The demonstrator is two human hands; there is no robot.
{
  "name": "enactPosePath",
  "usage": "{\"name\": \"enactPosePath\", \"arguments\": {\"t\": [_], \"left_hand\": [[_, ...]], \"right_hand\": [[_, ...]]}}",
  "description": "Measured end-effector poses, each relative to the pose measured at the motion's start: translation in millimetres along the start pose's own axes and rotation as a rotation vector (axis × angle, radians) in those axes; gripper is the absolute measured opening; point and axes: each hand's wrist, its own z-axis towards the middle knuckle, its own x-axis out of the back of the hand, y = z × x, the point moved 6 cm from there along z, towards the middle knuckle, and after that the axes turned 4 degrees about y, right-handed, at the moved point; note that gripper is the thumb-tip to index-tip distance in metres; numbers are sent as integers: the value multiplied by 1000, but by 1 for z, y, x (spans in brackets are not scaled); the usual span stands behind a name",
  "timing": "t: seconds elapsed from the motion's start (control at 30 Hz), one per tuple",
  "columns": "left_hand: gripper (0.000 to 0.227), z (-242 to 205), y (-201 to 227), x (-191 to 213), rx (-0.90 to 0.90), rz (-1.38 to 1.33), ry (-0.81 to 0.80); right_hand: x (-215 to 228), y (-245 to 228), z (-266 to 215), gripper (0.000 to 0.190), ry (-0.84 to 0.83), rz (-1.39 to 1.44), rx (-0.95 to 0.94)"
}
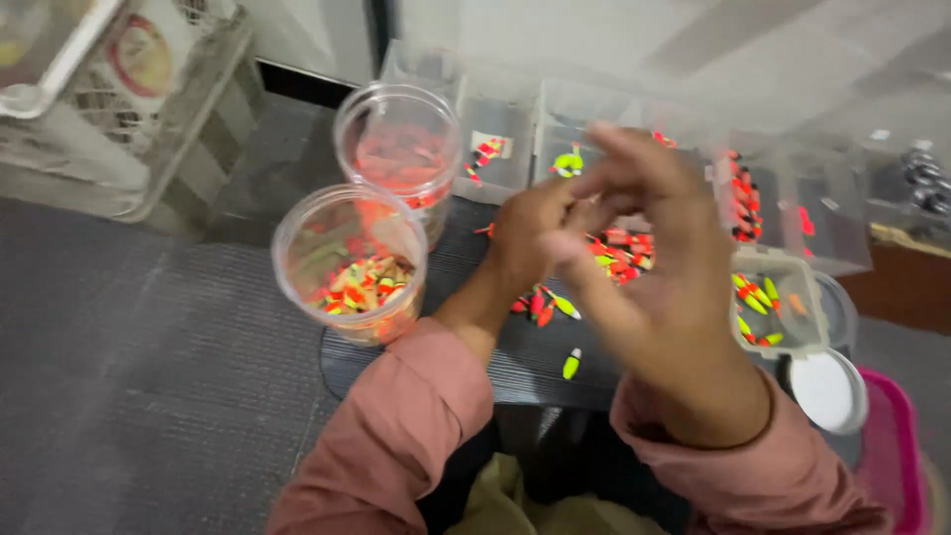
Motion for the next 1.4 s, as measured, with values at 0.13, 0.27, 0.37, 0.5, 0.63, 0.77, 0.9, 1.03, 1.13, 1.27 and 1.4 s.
{"name": "enactPosePath", "arguments": {"t": [0.13,0.27,0.37,0.5,0.63,0.77,0.9,1.03,1.13,1.27,1.4], "left_hand": [[45,2,5,-5,-88,81,39],[20,5,-26,-17,-114,112,125],[16,6,-28,-17,-107,159,92],[13,3,-24,-14,-209,169,114],[9,2,-14,-14,-291,243,77],[12,0,-12,-22,-320,365,-2],[13,-2,-10,-26,-215,346,-111],[13,0,-5,-25,-163,297,-113],[15,-2,-1,-26,-161,281,-142],[16,-2,0,-28,-164,266,-154],[17,-3,3,-25,-160,260,-124]], "right_hand": [[23,69,-32,32,-44,-261,-180],[-5,113,-66,27,-377,-272,-279],[-30,136,-90,29,-595,-429,-362],[-42,162,-90,27,-479,-488,-232],[-26,203,-86,30,-114,-429,-161],[-13,220,-89,25,106,-299,-221],[-6,213,-87,25,180,-172,-184],[-6,218,-91,25,208,23,-304],[-6,212,-91,21,190,50,-340],[-4,208,-89,22,180,81,-367],[-4,205,-88,31,214,111,-403]]}}
